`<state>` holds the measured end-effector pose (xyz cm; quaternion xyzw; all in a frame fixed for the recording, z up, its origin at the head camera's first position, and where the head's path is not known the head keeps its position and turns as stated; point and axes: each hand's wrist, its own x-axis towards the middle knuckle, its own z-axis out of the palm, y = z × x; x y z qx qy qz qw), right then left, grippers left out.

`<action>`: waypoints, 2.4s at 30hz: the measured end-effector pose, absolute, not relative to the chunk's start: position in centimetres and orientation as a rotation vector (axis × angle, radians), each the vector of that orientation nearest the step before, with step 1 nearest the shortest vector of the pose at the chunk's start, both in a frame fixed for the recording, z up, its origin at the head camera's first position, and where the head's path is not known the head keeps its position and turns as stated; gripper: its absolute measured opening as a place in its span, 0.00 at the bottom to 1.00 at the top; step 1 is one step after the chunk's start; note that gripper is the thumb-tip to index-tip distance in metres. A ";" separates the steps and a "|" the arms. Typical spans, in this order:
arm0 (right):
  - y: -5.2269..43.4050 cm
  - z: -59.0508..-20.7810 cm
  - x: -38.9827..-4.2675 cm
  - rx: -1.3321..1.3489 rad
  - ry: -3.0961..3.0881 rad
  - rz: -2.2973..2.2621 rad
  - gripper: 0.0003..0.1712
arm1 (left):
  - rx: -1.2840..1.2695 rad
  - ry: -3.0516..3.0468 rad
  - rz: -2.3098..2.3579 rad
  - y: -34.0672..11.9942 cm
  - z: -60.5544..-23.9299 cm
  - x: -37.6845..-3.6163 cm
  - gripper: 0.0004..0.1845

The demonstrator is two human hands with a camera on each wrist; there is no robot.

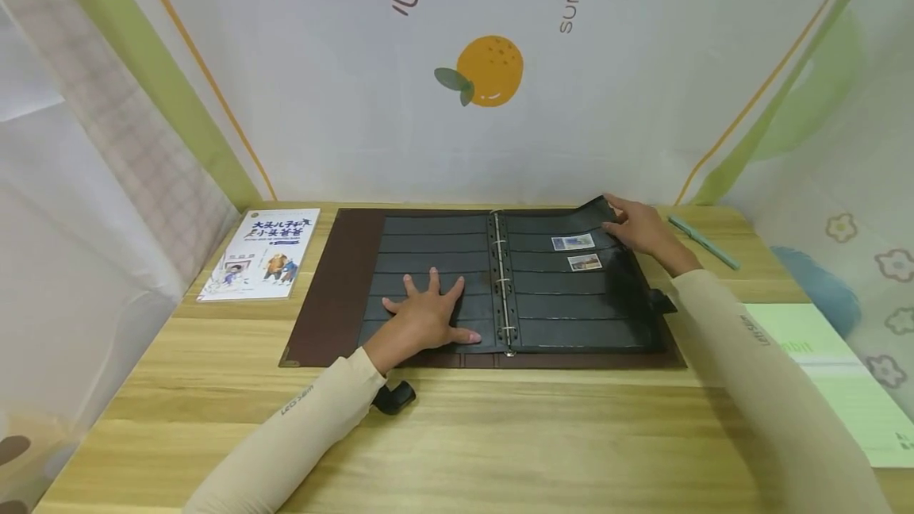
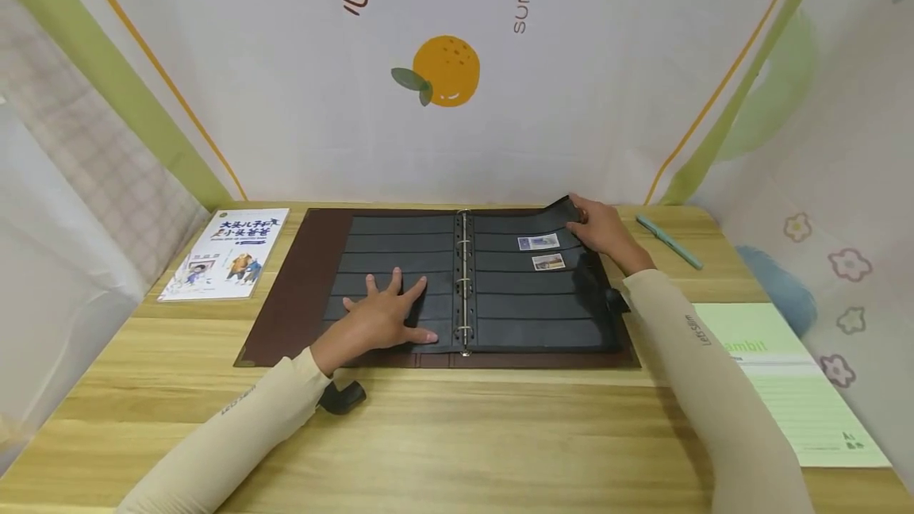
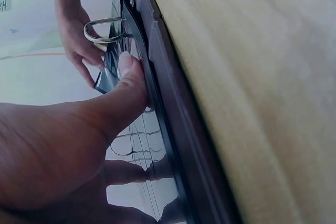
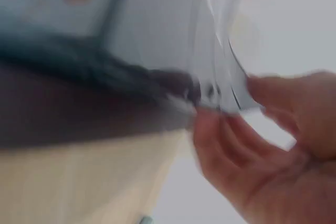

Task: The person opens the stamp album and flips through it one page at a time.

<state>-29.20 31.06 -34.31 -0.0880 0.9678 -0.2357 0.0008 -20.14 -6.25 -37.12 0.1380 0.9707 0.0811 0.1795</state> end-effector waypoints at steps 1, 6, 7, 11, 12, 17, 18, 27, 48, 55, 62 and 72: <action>31.6 -33.9 -29.2 -0.292 2.951 -0.760 0.41 | 0.388 2.740 0.221 -6.2 -37.1 -20.2 0.55; 33.5 -31.7 -29.2 -0.235 2.558 -0.987 0.47 | 0.385 2.729 0.197 -6.1 -37.2 -20.3 0.55; 33.7 -31.2 -29.3 -0.223 2.514 -1.016 0.48 | 0.385 2.728 0.196 -6.1 -37.2 -20.3 0.55; 33.2 -29.0 -29.8 -0.177 2.426 -1.143 0.46 | 0.384 2.729 0.201 -6.2 -37.1 -20.3 0.55; 32.8 -28.3 -29.9 -0.176 2.418 -1.172 0.45 | 0.383 2.731 0.202 -6.3 -37.1 -20.3 0.55; 29.7 -25.3 -30.6 -0.167 2.430 -1.330 0.41 | 0.382 2.741 0.203 -6.7 -36.9 -20.2 0.54; 28.9 -24.7 -30.8 -0.179 2.433 -1.361 0.40 | 0.381 2.741 0.206 -6.8 -36.8 -20.2 0.54; 22.1 -21.6 -31.5 -0.317 2.438 -1.592 0.37 | 0.405 2.753 0.146 -6.2 -37.1 -19.9 0.52; 12.8 -21.1 -32.2 -0.325 2.491 -1.580 0.41 | 0.544 2.537 1.387 -7.0 -27.4 -20.5 0.34; 12.8 -20.7 -32.2 -0.376 2.565 -1.483 0.43 | 0.486 2.359 1.492 -5.9 -22.2 -20.0 0.37; 14.6 -20.8 -31.8 -0.374 2.631 -1.373 0.43 | 0.487 2.398 1.436 -5.7 -22.5 -20.4 0.32; 23.0 -27.5 -30.7 -0.502 2.956 -0.526 0.34 | 0.454 2.470 1.406 -6.9 -23.6 -20.5 0.32</action>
